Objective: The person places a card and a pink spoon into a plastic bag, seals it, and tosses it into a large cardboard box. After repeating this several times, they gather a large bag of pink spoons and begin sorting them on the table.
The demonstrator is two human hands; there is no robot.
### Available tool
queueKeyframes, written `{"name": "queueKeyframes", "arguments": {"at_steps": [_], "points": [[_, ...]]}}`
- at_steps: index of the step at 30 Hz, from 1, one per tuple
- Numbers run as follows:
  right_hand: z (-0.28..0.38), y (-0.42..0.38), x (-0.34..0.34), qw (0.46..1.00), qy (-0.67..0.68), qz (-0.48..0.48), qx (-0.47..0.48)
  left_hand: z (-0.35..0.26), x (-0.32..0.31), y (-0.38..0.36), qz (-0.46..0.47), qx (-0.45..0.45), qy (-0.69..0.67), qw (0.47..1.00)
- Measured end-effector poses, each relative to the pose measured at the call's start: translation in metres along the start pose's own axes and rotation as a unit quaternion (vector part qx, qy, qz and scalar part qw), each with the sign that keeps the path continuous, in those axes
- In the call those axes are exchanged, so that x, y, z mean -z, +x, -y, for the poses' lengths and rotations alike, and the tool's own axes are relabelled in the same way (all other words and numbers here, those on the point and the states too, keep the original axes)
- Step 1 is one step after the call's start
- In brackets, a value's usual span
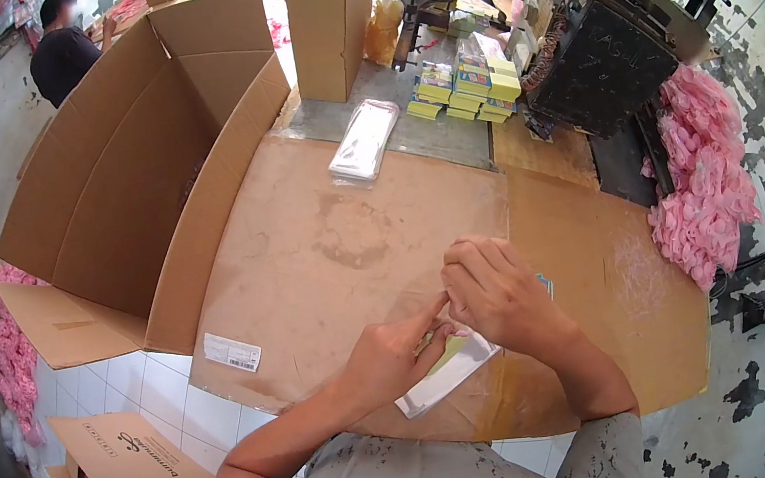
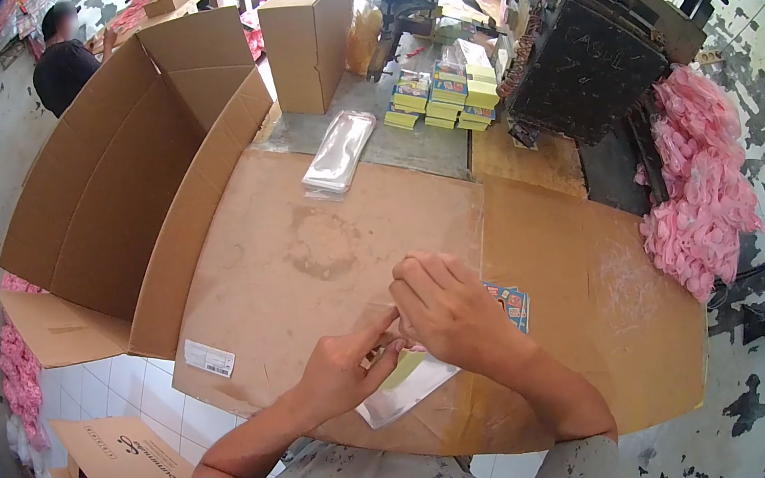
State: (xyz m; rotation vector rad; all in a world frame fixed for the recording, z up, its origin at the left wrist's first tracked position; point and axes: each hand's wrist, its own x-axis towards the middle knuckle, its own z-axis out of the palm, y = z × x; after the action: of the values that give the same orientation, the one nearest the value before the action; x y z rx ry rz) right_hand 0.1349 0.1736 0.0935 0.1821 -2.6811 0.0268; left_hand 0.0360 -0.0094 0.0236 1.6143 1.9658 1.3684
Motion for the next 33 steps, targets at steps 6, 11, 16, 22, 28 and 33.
{"name": "queueKeyframes", "arguments": {"at_steps": [6, 11, 16, 22, 28, 33], "points": [[-0.021, -0.01, 0.02, 0.992, 0.063, -0.07, -0.086, 0.005, 0.0, 0.002, 0.015, 0.075, -0.151, 0.986], [-0.006, -0.016, 0.029, 0.992, 0.091, -0.064, -0.055, 0.002, 0.003, 0.005, 0.013, 0.088, -0.196, 0.977], [0.004, -0.021, 0.009, 0.997, -0.002, -0.07, -0.018, 0.005, -0.008, 0.002, -0.009, 0.061, -0.155, 0.986], [0.004, -0.019, 0.003, 0.998, 0.012, -0.061, -0.033, 0.009, -0.009, -0.003, -0.001, 0.069, -0.126, 0.99], [-0.017, -0.041, 0.01, 0.95, 0.164, -0.142, -0.226, 0.001, 0.004, 0.001, 0.036, 0.1, -0.176, 0.979], [-0.082, -0.155, 0.069, 0.755, 0.471, -0.045, -0.453, 0.012, 0.008, 0.002, -0.006, 0.14, -0.283, 0.949]]}}
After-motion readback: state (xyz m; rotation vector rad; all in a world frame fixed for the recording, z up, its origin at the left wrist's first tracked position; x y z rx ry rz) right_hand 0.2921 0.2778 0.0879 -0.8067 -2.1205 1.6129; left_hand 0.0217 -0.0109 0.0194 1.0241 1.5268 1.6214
